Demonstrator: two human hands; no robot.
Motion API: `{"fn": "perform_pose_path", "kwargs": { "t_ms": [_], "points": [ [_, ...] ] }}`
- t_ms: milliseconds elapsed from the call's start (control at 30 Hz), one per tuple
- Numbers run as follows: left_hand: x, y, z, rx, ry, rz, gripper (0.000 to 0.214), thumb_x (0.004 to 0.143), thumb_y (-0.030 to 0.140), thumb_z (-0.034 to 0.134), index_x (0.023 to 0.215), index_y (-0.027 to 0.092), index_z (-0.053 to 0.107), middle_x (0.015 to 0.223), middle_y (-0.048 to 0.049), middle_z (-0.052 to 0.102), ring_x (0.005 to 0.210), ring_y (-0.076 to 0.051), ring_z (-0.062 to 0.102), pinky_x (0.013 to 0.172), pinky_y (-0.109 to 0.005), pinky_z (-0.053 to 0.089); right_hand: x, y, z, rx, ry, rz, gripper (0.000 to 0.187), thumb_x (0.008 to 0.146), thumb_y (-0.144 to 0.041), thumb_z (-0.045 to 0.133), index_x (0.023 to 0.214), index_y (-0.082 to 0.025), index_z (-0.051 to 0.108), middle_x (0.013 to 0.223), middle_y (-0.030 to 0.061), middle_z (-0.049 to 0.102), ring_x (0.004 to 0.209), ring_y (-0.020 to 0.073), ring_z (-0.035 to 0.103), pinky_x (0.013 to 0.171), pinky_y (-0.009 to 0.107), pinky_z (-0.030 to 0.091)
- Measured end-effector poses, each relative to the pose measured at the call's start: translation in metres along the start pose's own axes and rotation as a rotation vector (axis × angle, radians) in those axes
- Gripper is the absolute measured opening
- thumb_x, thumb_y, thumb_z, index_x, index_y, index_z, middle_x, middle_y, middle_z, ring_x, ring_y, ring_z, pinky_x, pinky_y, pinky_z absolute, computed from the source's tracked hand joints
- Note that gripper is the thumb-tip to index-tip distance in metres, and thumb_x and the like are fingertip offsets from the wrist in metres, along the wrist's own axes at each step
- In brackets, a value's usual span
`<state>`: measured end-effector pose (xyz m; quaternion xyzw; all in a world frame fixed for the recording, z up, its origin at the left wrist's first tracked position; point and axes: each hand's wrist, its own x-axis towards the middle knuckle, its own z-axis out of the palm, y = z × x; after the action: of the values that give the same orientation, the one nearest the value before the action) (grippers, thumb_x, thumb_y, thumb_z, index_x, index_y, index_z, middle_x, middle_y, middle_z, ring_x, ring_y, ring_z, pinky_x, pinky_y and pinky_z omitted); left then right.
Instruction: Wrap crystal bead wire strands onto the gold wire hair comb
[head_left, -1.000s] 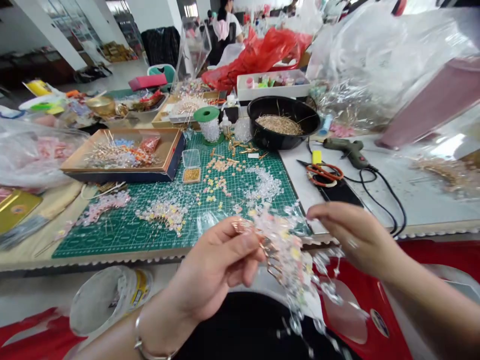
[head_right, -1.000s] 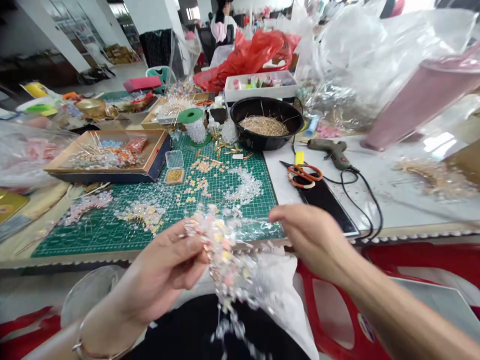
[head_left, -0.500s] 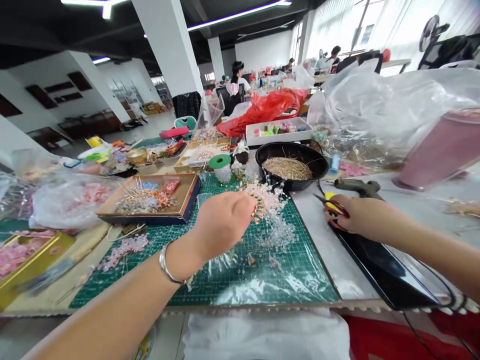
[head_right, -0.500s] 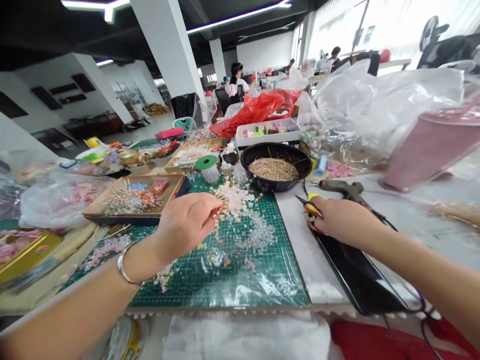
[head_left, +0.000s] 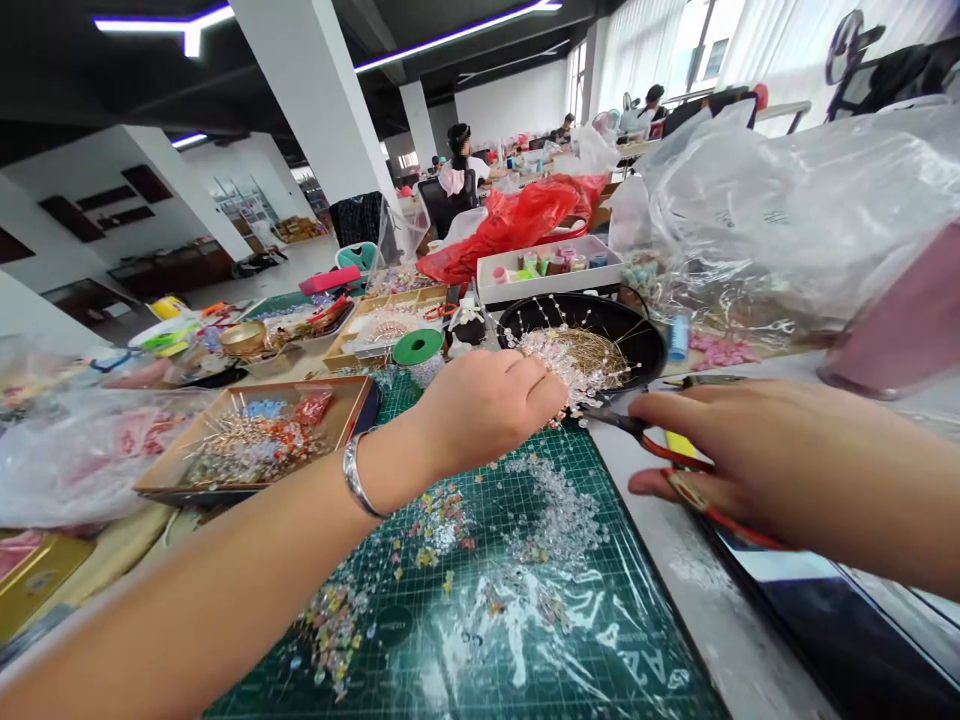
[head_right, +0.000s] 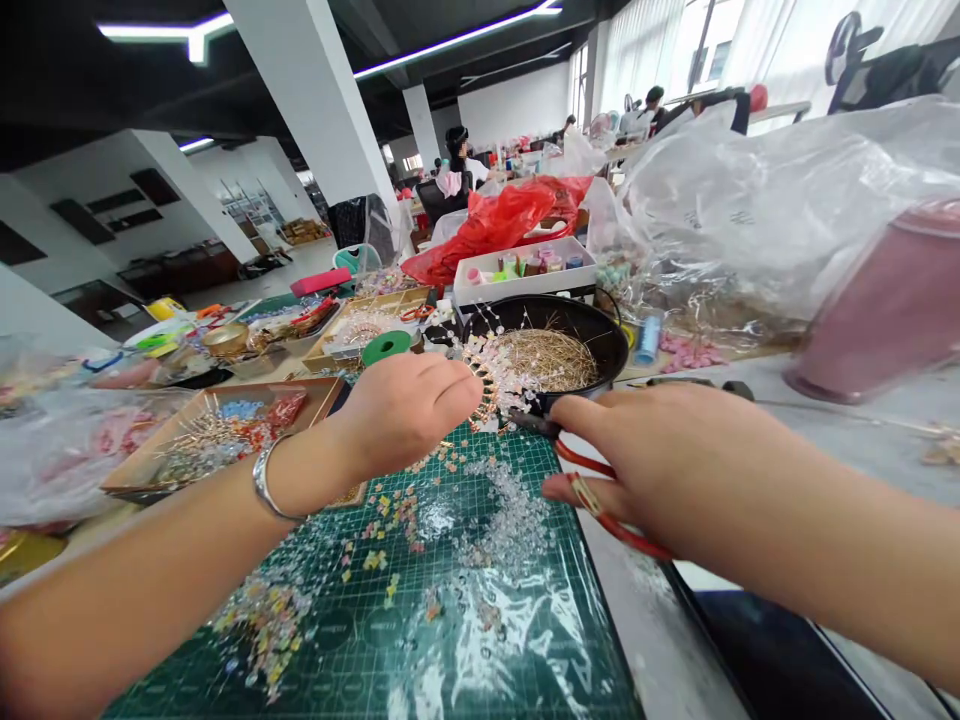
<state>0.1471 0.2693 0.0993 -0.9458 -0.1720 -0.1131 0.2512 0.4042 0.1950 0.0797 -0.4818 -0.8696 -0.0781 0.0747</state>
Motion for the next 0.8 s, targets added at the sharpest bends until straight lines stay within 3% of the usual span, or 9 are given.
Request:
{"fn": "perform_pose_path", "kwargs": {
  "t_ms": [167, 433, 567, 700, 800],
  "points": [
    [0.015, -0.015, 0.014, 0.036, -0.018, 0.039, 0.037, 0.097, 0.012, 0.028, 0.100, 0.013, 0.065, 0.083, -0.0111, 0.068, 0.075, -0.022, 0.060, 0.060, -0.034, 0.039, 0.021, 0.015, 0.013, -0.205, 0.075, 0.065, 0.053, 0.091, -0.072, 0.035, 0.105, -0.029, 0.063, 0.071, 0.0052, 0.072, 0.055, 0.0296, 0.067, 0.048, 0.035, 0.026],
    [0.030, -0.030, 0.027, 0.053, -0.064, 0.056, 0.033, 0.095, 0.010, 0.031, 0.098, 0.013, 0.064, 0.081, -0.0098, 0.066, 0.077, -0.022, 0.061, 0.062, -0.034, 0.041, 0.038, 0.021, 0.014, -0.229, -0.023, 0.102, 0.047, 0.093, -0.066, 0.037, 0.115, -0.032, 0.059, 0.064, 0.0016, 0.068, 0.055, 0.0291, 0.065, 0.049, 0.032, 0.019],
    [0.036, -0.035, 0.032, 0.052, -0.083, 0.069, 0.032, 0.095, 0.010, 0.032, 0.098, 0.014, 0.063, 0.080, -0.0092, 0.066, 0.078, -0.023, 0.063, 0.061, -0.034, 0.040, 0.047, 0.025, 0.011, -0.248, -0.083, 0.127, 0.040, 0.091, -0.065, 0.043, 0.101, -0.030, 0.060, 0.063, 0.0021, 0.066, 0.053, 0.0270, 0.064, 0.049, 0.032, 0.018],
    [0.042, -0.040, 0.039, 0.068, -0.097, 0.068, 0.031, 0.095, 0.009, 0.032, 0.099, 0.013, 0.063, 0.081, -0.0094, 0.067, 0.077, -0.024, 0.065, 0.058, -0.034, 0.038, 0.057, 0.029, 0.009, -0.271, -0.136, 0.147, 0.022, 0.085, -0.047, 0.060, 0.095, -0.028, 0.061, 0.069, 0.0037, 0.068, 0.058, 0.0249, 0.064, 0.050, 0.031, 0.018],
    [0.047, -0.045, 0.046, 0.087, -0.087, 0.066, 0.031, 0.093, 0.007, 0.033, 0.100, 0.012, 0.063, 0.081, -0.0095, 0.068, 0.077, -0.024, 0.066, 0.057, -0.034, 0.036, 0.065, 0.031, 0.010, -0.286, -0.135, 0.153, 0.013, 0.079, -0.031, 0.064, 0.090, -0.025, 0.061, 0.066, 0.0036, 0.065, 0.053, 0.0204, 0.057, 0.051, 0.030, 0.016]
  ]
}}
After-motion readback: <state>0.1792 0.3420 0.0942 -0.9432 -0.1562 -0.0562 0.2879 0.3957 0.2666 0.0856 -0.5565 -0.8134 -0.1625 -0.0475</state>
